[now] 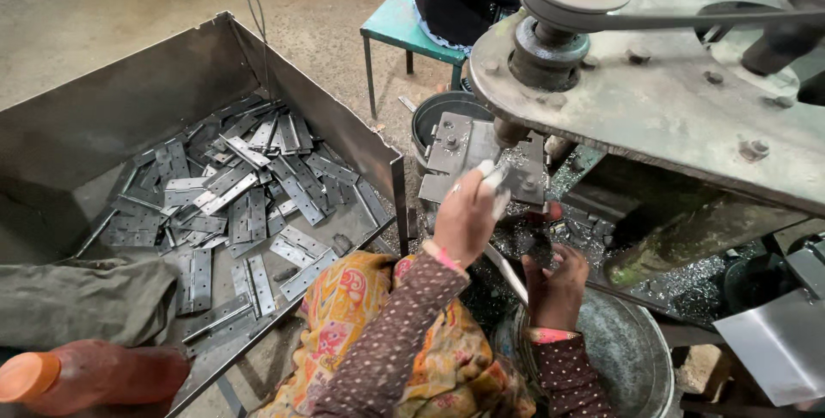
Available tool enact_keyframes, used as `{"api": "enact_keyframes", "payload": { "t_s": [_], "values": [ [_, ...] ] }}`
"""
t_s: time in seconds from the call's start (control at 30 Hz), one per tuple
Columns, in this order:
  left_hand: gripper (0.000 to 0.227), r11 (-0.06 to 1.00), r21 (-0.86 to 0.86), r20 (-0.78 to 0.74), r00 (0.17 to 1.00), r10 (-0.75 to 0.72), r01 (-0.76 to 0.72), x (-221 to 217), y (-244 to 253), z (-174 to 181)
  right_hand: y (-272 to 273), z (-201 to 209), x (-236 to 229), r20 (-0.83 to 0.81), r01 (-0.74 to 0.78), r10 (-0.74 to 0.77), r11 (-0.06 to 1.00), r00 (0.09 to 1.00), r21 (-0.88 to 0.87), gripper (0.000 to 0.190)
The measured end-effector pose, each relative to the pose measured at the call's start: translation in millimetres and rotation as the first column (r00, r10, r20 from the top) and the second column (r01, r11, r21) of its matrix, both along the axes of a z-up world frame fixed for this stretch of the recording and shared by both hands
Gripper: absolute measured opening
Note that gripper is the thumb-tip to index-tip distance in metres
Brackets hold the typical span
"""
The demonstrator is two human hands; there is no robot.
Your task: The person sits on the floor and repeatedly picks up metal brackets from a bin, places them into a press machine, and operates the lever to process them. The processed brackets are then returned to the bin.
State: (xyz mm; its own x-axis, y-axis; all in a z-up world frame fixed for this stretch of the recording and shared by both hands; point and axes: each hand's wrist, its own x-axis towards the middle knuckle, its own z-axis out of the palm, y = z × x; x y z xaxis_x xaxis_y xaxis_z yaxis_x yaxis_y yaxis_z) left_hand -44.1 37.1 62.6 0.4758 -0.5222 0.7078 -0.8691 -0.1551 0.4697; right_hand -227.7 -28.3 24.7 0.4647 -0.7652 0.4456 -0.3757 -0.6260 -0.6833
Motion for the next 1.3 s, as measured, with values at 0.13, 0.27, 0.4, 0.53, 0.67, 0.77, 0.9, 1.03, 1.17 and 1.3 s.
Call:
{"api": "enact_keyframes", "payload": {
  "t_s": [0.13,0.27,0.4,0.53,0.67,0.77,0.9,1.03,1.17,1.3],
  "values": [
    [0.02,0.925,0.342,0.21,0.973,0.098,-0.167,18.8,-32.7,-27.0,-3.5,-8.9,-2.2,-0.068,0.012,-0.017,0.997,0.998,-0.074,0.054],
    [0.02,0.831,0.557,-0.018,1.0,0.026,-0.012,25.2,-29.3,-66.4,-2.5,-11.4,-3.5,-0.026,-0.013,0.013,1.0,1.0,0.014,0.057],
    [0.052,0.833,0.45,0.168,0.947,0.273,-0.321,23.5,-2.4,-56.9,-2.4,-13.4,-1.4,-0.029,-0.023,0.024,0.999,0.999,0.042,0.056],
    [0.038,0.807,0.495,0.218,0.946,0.242,-0.321,11.0,-7.5,-48.5,-4.2,-12.6,-1.9,-0.123,-0.035,0.04,0.999,0.992,0.041,0.054],
    [0.033,0.886,0.422,0.053,0.981,0.185,-0.19,5.4,-9.7,-49.1,-3.3,-14.6,-0.7,-0.144,-0.043,0.043,0.999,0.989,0.005,0.055],
    [0.027,0.895,0.416,0.033,0.987,0.158,-0.158,3.7,-4.7,-41.7,-4.0,-11.5,0.7,-0.197,-0.031,0.041,0.998,0.98,0.054,0.055],
    [0.026,0.897,0.423,0.035,0.992,0.125,-0.128,3.3,2.2,-36.7,-4.6,-17.6,-0.6,-0.312,-0.039,0.035,0.999,0.949,-0.006,0.058],
    [0.028,0.916,0.383,0.042,0.993,0.111,-0.119,4.7,1.3,-42.5,3.7,-63.9,-17.8,-0.407,-0.184,0.119,0.975,0.906,-0.124,0.078],
    [0.022,0.915,0.394,-0.007,0.996,0.094,-0.084,7.0,1.3,-48.4,-12.9,-106.3,-20.0,-0.618,-0.159,0.184,0.983,0.765,0.095,0.068],
    [0.017,0.945,0.306,0.042,0.993,0.111,-0.118,5.8,0.7,-52.1,-34.6,-115.8,-10.5,-0.758,-0.131,0.351,0.933,0.55,0.336,0.071]
  ]
}}
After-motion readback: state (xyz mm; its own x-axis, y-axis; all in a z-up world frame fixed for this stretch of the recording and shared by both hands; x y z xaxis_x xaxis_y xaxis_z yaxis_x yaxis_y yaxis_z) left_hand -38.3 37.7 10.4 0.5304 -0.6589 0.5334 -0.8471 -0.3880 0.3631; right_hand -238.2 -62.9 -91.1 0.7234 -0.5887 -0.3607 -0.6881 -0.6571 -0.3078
